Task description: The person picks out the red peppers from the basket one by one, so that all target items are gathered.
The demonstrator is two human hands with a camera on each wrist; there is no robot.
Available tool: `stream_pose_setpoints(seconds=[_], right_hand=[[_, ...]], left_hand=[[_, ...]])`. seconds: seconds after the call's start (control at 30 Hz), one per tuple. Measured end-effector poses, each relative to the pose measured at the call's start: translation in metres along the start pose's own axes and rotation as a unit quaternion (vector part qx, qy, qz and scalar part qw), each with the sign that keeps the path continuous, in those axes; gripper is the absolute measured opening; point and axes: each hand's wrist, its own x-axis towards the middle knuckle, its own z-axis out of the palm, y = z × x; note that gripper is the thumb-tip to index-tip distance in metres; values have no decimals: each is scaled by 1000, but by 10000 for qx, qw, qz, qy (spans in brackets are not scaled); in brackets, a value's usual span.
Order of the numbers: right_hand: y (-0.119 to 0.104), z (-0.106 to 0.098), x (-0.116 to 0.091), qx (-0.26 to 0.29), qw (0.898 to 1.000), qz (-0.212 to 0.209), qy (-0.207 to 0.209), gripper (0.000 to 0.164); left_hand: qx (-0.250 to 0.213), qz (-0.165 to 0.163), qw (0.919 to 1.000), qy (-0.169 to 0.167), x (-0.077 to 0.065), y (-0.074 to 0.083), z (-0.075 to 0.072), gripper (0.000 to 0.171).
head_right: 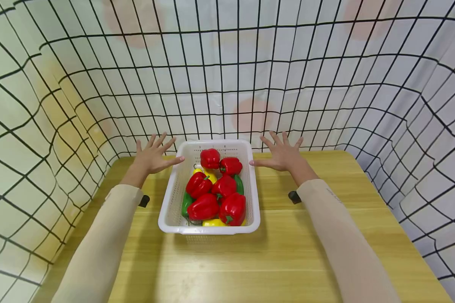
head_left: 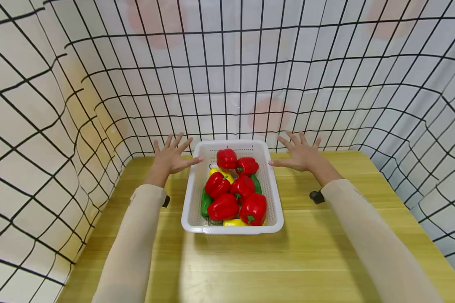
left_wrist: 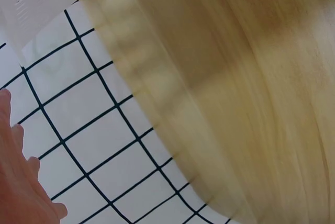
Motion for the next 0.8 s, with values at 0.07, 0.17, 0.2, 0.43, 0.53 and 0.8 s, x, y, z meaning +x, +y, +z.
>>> stream_pose_setpoints(seconds=[0.07,0.17,0.2,0.43,0.53,0.8], right_hand=[[-1,0,0,28,10000,-29,-17,111],[-1,1,0,49,9999,-75,-49,110],[-2,1,-1,51,9999,-88,-47,110],[-3,1,-5,233,9996,-132,-32,110],[-6,2,-8,480,9986,-226,-58,109],[-17,6,-23,1119,9922,-537,78,108]], left_hand=[[-30,2,10000,-28,-1,-1,0,98],[-68,7,10000,-59,-2,-2,0,98],[-89,8,9999,-51,-3,-2,0,97],[-136,98,9999,20,-3,-6,1,95],[-199,162,9997,-34,-5,-10,3,93],[-498,369,9981,-51,-20,-16,7,82]])
